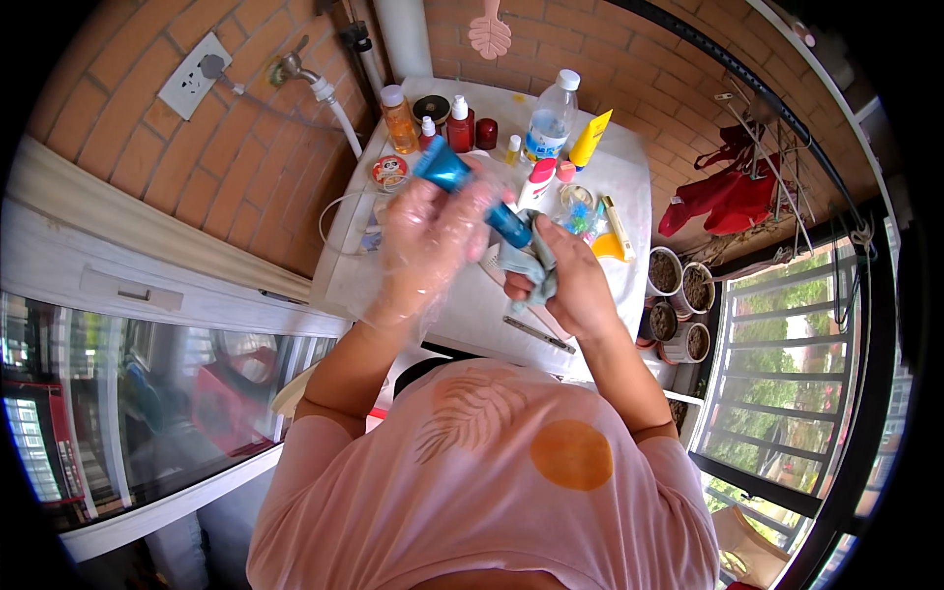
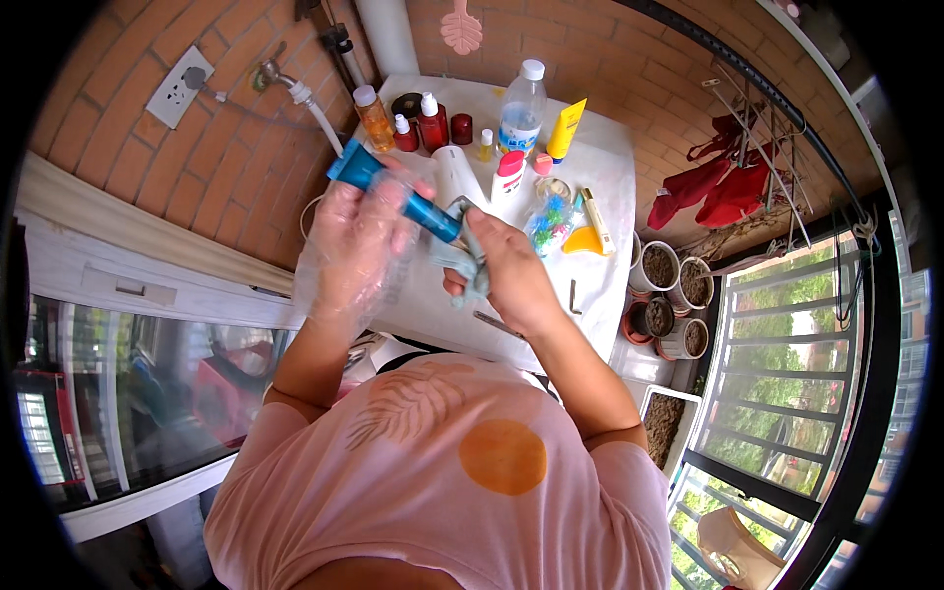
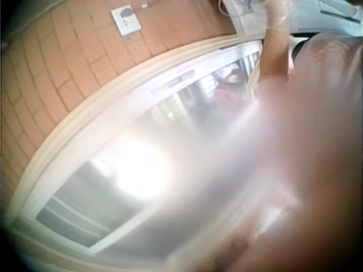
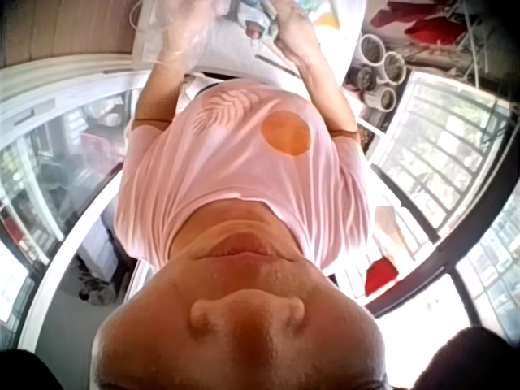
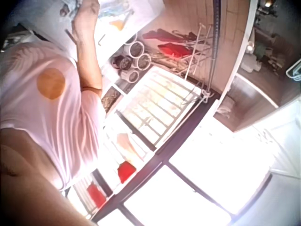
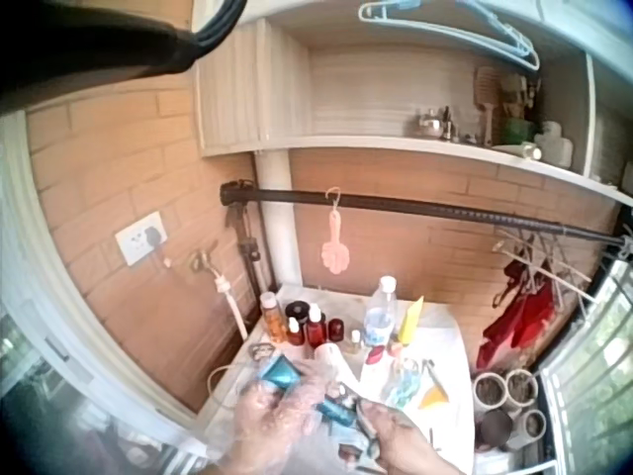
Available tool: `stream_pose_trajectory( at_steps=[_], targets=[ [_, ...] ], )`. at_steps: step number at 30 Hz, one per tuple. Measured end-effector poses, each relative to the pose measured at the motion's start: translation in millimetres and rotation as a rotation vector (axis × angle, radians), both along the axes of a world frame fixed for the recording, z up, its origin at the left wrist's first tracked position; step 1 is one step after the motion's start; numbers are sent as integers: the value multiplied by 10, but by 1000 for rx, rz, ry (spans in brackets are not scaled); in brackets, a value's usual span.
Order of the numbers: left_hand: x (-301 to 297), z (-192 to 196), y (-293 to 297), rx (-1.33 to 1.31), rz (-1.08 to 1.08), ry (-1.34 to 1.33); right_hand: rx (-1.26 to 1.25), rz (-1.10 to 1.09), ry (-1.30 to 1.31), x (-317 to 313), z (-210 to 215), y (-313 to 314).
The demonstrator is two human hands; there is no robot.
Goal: The person wipes various cosmetic bottles and tubes on a table with a cloth. They then pick up a white hair dryer and meticulously wipe its exterior surfaces, including the handle, body, and vents, using the cloth. The person rotates the hair dryer to clean all sides.
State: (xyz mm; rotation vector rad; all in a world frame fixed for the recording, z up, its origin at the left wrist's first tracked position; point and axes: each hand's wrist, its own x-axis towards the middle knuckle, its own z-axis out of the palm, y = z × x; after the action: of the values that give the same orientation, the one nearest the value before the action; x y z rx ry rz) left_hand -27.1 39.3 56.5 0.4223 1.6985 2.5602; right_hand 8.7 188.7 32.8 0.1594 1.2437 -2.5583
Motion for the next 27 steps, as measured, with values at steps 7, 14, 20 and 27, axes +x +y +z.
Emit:
stream_pose_trajectory(
  at_steps=[7, 14, 20, 27],
  targets=[
    [58, 103, -51, -78, -158, 96, 345, 51, 88, -52, -248, 294],
    [82, -13, -28, -385, -397, 111, 1254, -185, 1182, 43, 509, 167],
    [21, -14, 35, -43, -1, -178, 912, -146, 511, 65, 208, 469],
    [-80, -198, 133, 21, 47, -233, 1076, -210, 733, 296, 125, 367]
  ],
)
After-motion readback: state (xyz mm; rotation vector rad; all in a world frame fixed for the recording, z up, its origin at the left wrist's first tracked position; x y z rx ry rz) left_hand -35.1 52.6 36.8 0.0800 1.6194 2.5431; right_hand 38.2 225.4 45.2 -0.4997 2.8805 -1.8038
